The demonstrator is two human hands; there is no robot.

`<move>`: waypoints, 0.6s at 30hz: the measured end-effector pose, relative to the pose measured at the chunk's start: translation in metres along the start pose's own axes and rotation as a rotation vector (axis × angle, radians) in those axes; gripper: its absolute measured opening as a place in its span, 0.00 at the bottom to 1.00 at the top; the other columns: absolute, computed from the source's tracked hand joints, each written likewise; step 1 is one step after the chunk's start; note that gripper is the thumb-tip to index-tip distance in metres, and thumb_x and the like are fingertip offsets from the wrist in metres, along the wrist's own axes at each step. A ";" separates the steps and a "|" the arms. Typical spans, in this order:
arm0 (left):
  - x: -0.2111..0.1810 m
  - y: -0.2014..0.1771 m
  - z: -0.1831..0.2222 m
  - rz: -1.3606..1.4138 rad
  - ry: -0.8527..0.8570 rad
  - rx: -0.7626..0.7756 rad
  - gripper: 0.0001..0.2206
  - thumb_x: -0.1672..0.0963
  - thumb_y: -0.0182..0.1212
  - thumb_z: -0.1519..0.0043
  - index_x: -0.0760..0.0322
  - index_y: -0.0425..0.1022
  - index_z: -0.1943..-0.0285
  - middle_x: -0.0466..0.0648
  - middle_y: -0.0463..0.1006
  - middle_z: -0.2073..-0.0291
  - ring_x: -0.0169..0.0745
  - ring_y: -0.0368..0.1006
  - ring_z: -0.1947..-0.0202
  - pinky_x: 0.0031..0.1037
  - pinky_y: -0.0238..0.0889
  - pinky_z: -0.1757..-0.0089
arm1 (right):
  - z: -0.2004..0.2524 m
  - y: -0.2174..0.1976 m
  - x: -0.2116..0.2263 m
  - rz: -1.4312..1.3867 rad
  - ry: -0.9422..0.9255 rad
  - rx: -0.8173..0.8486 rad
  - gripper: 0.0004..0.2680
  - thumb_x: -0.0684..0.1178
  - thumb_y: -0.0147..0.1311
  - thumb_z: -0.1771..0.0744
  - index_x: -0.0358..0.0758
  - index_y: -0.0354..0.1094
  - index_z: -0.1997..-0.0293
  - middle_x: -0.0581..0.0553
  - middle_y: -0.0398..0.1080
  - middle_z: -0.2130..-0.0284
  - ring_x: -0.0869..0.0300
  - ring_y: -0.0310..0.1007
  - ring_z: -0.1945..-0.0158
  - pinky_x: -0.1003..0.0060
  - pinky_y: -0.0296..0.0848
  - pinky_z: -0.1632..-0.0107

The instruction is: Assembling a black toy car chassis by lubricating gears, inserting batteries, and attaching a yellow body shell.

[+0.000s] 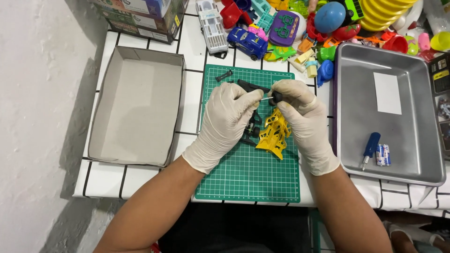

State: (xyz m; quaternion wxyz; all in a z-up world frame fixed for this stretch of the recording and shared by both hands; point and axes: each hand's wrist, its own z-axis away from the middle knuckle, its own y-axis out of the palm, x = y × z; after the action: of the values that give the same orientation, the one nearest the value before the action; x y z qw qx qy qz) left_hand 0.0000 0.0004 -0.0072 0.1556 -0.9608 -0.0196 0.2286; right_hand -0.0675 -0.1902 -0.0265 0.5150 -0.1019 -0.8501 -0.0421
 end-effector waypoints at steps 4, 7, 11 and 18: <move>0.004 0.001 0.003 -0.032 0.015 -0.014 0.08 0.61 0.57 0.33 0.61 0.80 0.50 0.41 0.62 0.75 0.45 0.65 0.73 0.32 0.65 0.68 | 0.000 -0.003 -0.002 0.017 0.004 0.008 0.09 0.38 0.54 0.31 0.28 0.67 0.46 0.35 0.68 0.49 0.51 0.74 0.45 0.60 0.76 0.43; 0.001 -0.001 0.002 -0.013 0.008 0.005 0.07 0.62 0.57 0.33 0.62 0.80 0.51 0.43 0.63 0.75 0.47 0.66 0.73 0.34 0.65 0.69 | 0.000 -0.003 -0.002 0.013 0.006 0.007 0.09 0.38 0.54 0.31 0.28 0.68 0.46 0.35 0.67 0.49 0.52 0.73 0.46 0.61 0.75 0.43; 0.004 0.002 0.003 -0.059 0.038 -0.027 0.06 0.62 0.59 0.34 0.61 0.80 0.52 0.40 0.60 0.76 0.45 0.64 0.74 0.32 0.63 0.69 | 0.000 -0.001 -0.001 -0.005 0.021 -0.001 0.09 0.37 0.54 0.31 0.27 0.69 0.46 0.35 0.68 0.51 0.53 0.73 0.47 0.60 0.75 0.43; 0.003 0.003 0.003 -0.121 0.074 -0.057 0.05 0.62 0.60 0.34 0.62 0.79 0.54 0.39 0.57 0.76 0.42 0.61 0.75 0.28 0.62 0.68 | 0.003 0.001 -0.006 -0.029 0.036 -0.011 0.09 0.36 0.55 0.32 0.24 0.69 0.47 0.33 0.69 0.54 0.52 0.73 0.50 0.57 0.76 0.46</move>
State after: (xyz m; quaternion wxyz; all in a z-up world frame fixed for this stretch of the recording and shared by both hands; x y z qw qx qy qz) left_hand 0.0015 -0.0017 -0.0119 0.1423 -0.9697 -0.0781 0.1823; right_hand -0.0669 -0.1898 -0.0335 0.5289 -0.0916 -0.8419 -0.0563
